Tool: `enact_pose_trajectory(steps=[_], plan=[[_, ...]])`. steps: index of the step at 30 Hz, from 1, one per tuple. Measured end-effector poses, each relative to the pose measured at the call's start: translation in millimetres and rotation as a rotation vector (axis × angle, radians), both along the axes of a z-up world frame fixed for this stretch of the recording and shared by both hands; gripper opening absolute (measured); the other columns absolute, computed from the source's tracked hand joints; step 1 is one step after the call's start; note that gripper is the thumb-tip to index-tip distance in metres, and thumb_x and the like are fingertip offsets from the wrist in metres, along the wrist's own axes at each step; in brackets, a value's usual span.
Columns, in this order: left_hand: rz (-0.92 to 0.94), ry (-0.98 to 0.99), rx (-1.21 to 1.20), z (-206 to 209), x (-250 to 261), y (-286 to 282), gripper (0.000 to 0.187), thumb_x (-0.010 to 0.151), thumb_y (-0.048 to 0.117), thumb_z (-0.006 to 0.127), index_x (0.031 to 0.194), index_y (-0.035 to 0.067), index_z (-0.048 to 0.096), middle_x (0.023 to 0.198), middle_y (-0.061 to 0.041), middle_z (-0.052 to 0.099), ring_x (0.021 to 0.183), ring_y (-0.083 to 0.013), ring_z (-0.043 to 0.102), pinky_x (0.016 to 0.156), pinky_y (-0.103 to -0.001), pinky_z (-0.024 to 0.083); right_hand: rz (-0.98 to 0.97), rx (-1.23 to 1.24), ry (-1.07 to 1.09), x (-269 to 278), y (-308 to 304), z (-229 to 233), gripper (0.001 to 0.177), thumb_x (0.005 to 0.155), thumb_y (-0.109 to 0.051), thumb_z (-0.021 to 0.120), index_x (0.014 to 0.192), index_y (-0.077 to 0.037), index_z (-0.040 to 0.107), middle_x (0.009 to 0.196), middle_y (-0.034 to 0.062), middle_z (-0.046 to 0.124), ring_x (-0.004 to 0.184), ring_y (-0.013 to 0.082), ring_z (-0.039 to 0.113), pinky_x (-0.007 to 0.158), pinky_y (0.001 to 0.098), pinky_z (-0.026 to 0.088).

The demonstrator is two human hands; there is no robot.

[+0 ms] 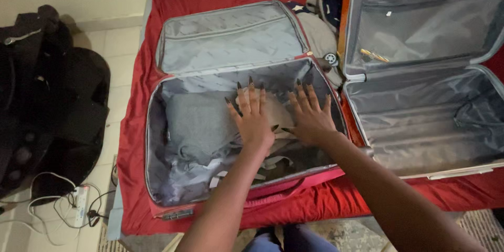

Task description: The person repeatedly retrieves folded clothes from a closet shelf and places them into an open suitcase on a bed. The person handles various items including grey, white, and blue folded garments, stacking them inside the suitcase one by one.

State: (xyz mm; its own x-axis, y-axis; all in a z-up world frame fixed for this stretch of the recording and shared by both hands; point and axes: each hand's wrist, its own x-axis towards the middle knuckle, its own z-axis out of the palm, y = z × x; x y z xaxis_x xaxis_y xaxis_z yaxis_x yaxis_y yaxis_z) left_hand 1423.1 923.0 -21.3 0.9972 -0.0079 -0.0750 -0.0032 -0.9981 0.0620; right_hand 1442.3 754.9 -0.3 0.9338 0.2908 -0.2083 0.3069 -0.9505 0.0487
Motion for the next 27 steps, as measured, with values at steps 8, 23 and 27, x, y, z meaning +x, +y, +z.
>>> enact_pose_trajectory(steps=[8, 23, 27], plan=[[-0.046, -0.021, -0.129, 7.6, -1.2, -8.3, 0.108, 0.076, 0.031, 0.08, 0.162, 0.014, 0.016, 0.17, -0.016, 0.004, 0.155, -0.0425, -0.002, 0.118, -0.07, 0.0, -0.064, -0.029, -0.01, -9.4, -8.2, -0.4, 0.106, 0.084, -0.058, 0.07, 0.163, -0.018, 0.011, 0.171, 0.0116, 0.001, 0.158, 0.0357, -0.004, 0.117, 0.0742, 0.008], [-0.419, -0.33, -0.458, 19.2, 5.8, -101.9, 0.06, 0.084, 0.024, 0.076, 0.133, 0.0, 0.053, 0.135, -0.021, 0.056, 0.128, -0.04, 0.05, 0.102, -0.05, 0.044, -0.28, 0.148, -0.218, -48.7, -84.4, 1.8, 0.097, 0.083, -0.048, 0.073, 0.161, -0.019, 0.022, 0.169, 0.0127, 0.014, 0.156, 0.0401, 0.006, 0.116, 0.073, 0.016], [-0.602, -0.317, -0.503, 8.3, -1.1, -154.3, 0.021, 0.087, 0.019, 0.071, 0.102, 0.005, 0.067, 0.107, -0.013, 0.069, 0.105, -0.0336, 0.064, 0.089, -0.047, 0.053, -0.422, 0.226, -0.254, -75.9, -129.5, 5.3, 0.092, 0.086, -0.05, 0.071, 0.159, -0.016, 0.025, 0.165, 0.0125, 0.019, 0.154, 0.0405, 0.008, 0.116, 0.073, 0.016]])
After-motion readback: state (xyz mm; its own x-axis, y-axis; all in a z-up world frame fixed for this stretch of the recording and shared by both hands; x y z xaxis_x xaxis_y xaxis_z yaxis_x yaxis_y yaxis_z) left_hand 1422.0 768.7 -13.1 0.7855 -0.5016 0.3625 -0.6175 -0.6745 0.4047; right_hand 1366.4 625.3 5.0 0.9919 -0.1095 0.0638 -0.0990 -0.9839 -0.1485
